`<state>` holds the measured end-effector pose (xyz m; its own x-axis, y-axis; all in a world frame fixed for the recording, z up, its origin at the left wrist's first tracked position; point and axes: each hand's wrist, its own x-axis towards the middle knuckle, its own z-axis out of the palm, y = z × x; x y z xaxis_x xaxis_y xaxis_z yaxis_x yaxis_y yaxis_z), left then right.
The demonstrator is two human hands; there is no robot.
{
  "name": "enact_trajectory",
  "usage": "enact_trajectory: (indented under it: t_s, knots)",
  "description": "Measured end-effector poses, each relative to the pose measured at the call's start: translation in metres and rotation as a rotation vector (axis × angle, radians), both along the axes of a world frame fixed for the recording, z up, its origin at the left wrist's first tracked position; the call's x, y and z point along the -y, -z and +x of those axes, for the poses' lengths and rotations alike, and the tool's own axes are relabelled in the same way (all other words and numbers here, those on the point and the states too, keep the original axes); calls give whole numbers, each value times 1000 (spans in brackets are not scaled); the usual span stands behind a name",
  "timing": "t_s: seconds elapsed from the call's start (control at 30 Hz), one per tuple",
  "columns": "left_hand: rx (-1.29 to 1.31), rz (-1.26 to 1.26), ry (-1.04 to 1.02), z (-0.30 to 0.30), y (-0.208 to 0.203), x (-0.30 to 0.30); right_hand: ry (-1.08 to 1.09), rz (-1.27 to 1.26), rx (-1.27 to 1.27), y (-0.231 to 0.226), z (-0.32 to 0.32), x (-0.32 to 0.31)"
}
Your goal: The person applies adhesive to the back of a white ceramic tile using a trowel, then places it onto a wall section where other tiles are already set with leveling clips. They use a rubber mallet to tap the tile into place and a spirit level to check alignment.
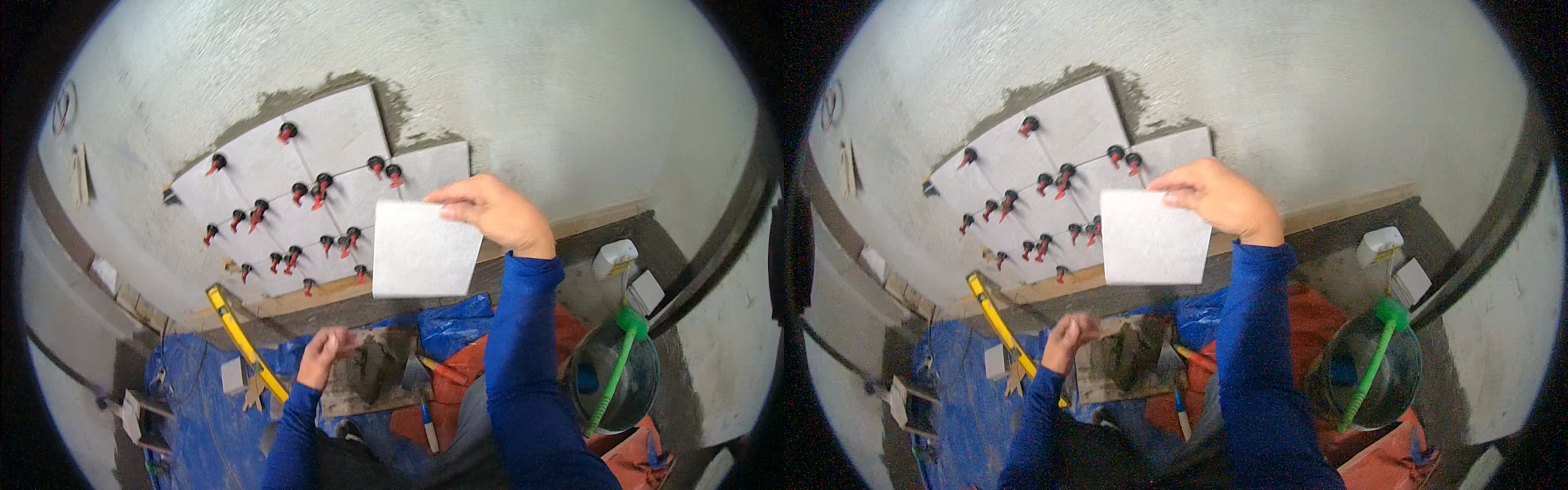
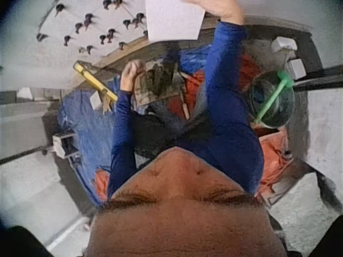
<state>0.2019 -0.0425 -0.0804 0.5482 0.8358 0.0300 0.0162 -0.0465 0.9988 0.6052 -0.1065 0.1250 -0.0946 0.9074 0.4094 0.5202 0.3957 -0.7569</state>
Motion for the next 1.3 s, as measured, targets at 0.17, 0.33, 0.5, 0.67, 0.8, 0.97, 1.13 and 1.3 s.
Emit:
enact_trajectory:
  t_s: [0.17, 0.33, 0.5, 0.67, 0.8, 0.97, 1.13, 1.3]
  knots:
    - [360, -124, 148, 24, -17, 19, -253, -43, 247, 8, -81, -28]
    - [391, -215, 67, 22, -17, 27, -241, -117, -5, 23, -108, -50]
    - [524, -235, -63, 13, -24, 22, -180, -320, -245, 52, -114, -59]
    - [545, -88, -97, 12, -37, 20, -211, -138, -561, 83, -147, -52]
    - [567, 6, -97, 8, -42, 18, 85, 177, -547, 48, -105, -44]
    - [486, -72, -166, -11, -35, 7, 364, 626, -725, -21, -3, -58]
    - [428, -103, -208, -21, -24, 1, 359, 673, -709, -25, 41, -95]
    - [391, -113, -234, -19, -20, -2, 383, 614, -662, -12, 55, -118]
